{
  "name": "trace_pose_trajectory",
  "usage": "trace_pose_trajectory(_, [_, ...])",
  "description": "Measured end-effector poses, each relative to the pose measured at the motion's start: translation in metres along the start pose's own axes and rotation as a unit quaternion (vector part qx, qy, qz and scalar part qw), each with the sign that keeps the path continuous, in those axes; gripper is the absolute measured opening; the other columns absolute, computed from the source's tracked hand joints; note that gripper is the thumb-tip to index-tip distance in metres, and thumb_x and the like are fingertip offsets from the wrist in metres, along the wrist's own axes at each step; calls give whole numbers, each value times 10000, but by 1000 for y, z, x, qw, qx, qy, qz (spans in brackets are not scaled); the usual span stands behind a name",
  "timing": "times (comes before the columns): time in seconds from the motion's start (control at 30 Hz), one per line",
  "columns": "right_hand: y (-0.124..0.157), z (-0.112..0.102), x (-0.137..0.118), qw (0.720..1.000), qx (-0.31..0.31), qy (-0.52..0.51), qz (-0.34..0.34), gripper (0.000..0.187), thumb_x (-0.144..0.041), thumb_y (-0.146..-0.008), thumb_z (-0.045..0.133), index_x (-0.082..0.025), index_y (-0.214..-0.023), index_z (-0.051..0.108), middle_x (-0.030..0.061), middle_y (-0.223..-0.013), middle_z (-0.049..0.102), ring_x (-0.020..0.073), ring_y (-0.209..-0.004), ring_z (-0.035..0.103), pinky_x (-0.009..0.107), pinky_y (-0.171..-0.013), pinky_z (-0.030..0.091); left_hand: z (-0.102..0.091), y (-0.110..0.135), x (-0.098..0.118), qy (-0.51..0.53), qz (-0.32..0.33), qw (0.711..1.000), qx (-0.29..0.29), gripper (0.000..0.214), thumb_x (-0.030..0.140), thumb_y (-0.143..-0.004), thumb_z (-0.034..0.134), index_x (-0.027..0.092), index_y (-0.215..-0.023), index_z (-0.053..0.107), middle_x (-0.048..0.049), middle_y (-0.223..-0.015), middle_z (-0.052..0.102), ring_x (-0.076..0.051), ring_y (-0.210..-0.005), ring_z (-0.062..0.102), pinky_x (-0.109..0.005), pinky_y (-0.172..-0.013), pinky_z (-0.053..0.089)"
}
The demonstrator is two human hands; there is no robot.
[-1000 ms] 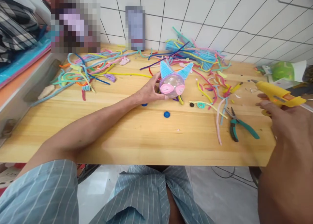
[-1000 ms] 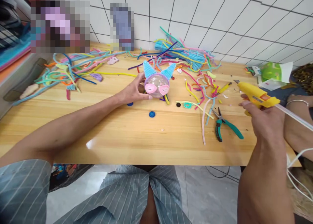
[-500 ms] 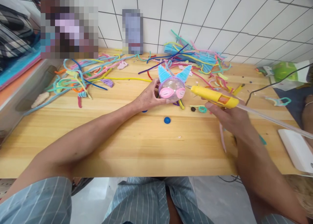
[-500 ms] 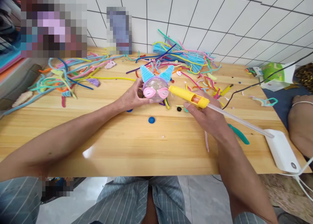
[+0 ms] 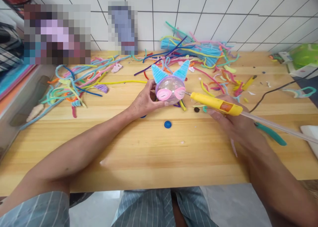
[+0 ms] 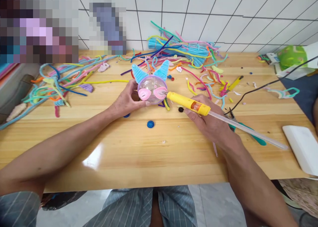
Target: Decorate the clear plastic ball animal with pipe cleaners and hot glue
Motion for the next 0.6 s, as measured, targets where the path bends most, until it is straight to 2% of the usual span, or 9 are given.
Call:
trace_pose_trajectory(0.13, [-2, 6, -3, 1000, -8, 20, -18, 38, -312, -1150, 669, -305, -1148, 632, 10, -1036, 762, 219, -859, 780, 342, -714, 585, -3, 1, 3, -17, 8, 1000, 1, 1024, 787, -731, 1055, 283, -1481, 573, -122, -1395, 763, -348, -1272, 807, -486, -1008, 720])
trace_pose_trajectory(0.43, [1, 8, -4, 998, -18, 66, -11, 91, -381, -1190, 605, -297, -1160, 584, 13, -1011, 760, 217, -817, 782, 325, -670, 566, -2, 2, 6, -23, 13, 1000, -12, 1029, 798, -762, 1033, 278, -1514, 560, -130, -1413, 761, -347, -1257, 818, -485, -1010, 728])
trace_pose_trajectory(0.6, [1, 9, -4, 996, -24, 82, -9, 127, -407, -1200, 592, -295, -1144, 575, 19, -1003, 767, 225, -800, 778, 329, -657, 560, -1, 2, 4, -18, 5, 1000, -16, 1029, 818, -768, 1018, 285, -1514, 551, -138, -1422, 760, -332, -1177, 843, -478, -960, 737])
Point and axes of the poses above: each hand's wrist, its own y-axis away from the middle knuckle, its own z-axis out of the palm, x = y × z, the point moved 6 cm from there along -y, towards the middle knuckle
